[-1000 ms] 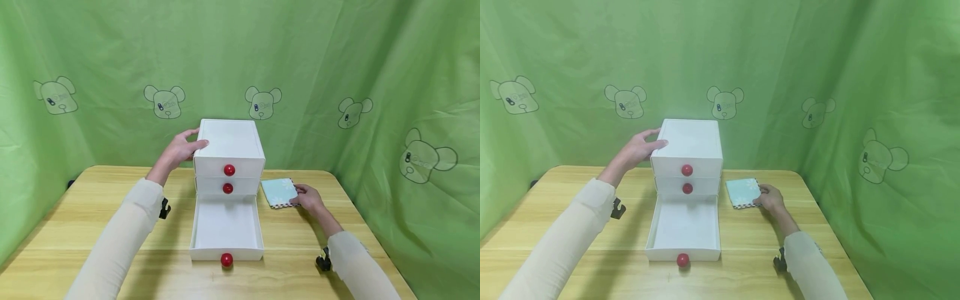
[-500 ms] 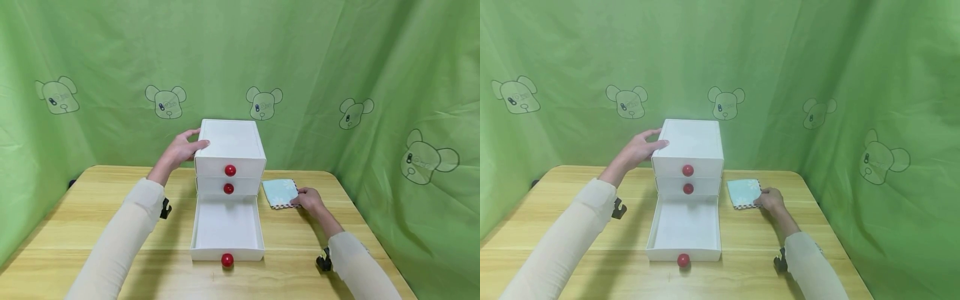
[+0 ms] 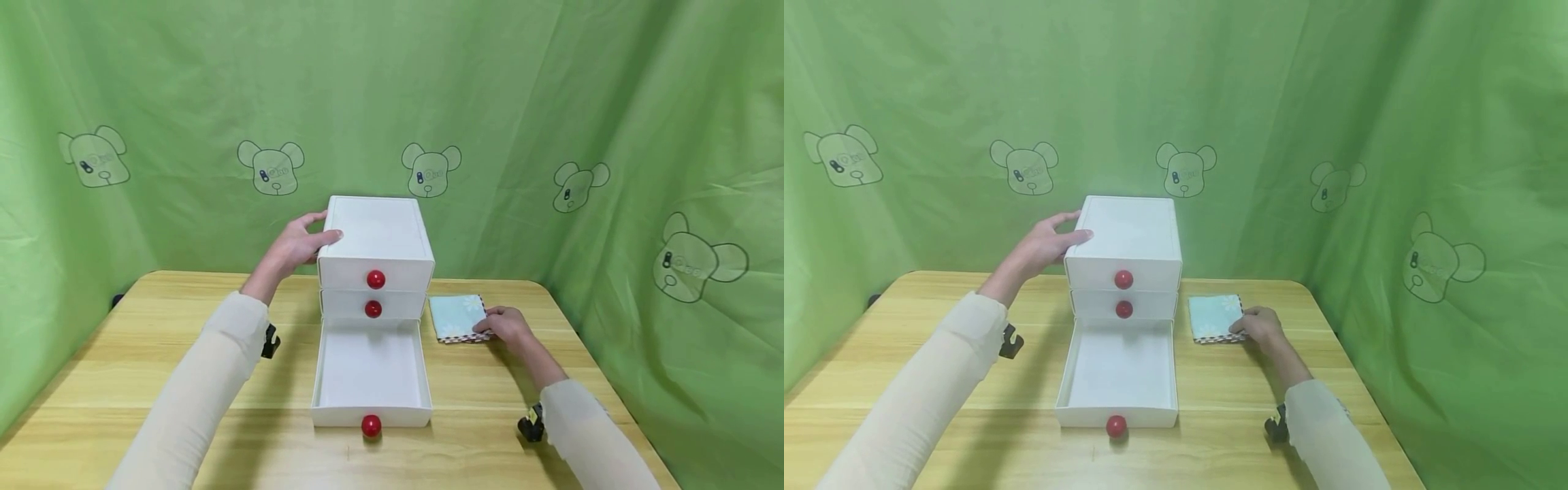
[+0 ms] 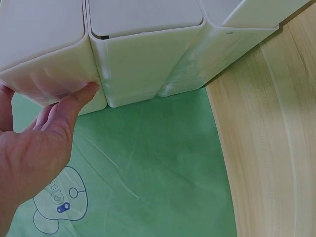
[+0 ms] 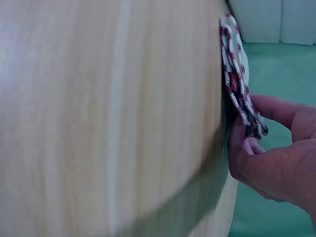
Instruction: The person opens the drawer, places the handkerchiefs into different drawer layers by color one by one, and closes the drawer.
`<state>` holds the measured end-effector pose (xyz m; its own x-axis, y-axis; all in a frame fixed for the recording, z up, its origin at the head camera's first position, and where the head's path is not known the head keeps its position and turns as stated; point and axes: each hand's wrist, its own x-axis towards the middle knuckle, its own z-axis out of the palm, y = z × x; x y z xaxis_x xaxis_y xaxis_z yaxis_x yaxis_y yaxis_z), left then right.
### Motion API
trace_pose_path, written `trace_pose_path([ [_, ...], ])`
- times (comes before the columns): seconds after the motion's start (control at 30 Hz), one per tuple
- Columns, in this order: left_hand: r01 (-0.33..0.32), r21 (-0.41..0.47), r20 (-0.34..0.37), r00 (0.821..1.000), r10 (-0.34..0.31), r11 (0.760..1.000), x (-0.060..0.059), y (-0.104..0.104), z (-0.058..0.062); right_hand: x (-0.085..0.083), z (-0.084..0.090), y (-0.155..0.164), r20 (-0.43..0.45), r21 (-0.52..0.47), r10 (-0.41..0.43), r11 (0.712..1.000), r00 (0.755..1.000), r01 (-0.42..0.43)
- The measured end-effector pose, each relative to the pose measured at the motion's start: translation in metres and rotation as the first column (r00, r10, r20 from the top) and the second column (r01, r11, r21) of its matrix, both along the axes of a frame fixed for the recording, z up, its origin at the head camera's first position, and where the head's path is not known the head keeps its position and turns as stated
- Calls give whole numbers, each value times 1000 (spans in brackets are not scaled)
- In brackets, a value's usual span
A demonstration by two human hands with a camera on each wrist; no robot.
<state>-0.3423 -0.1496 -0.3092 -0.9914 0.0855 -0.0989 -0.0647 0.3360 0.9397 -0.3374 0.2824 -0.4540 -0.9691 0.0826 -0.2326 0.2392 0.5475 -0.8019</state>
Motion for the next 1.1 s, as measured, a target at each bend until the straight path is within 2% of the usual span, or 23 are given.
trace_pose_path([
  [0.2,-4,15,0,1000,4,1000,-2,-1,-1,2,4,3,41,-120,18,993,999,-13],
  [0.4,7,26,6,1000,-7,1000,-1,-2,-1,2,6,7,31,-208,12,978,999,-5],
  [0.67,-3,20,18,1000,3,1000,-2,-1,0,8,14,7,42,-227,23,974,999,-12],
  [1.1,-14,22,21,1000,14,1000,-3,0,0,10,33,2,-20,-269,85,959,996,-87],
])
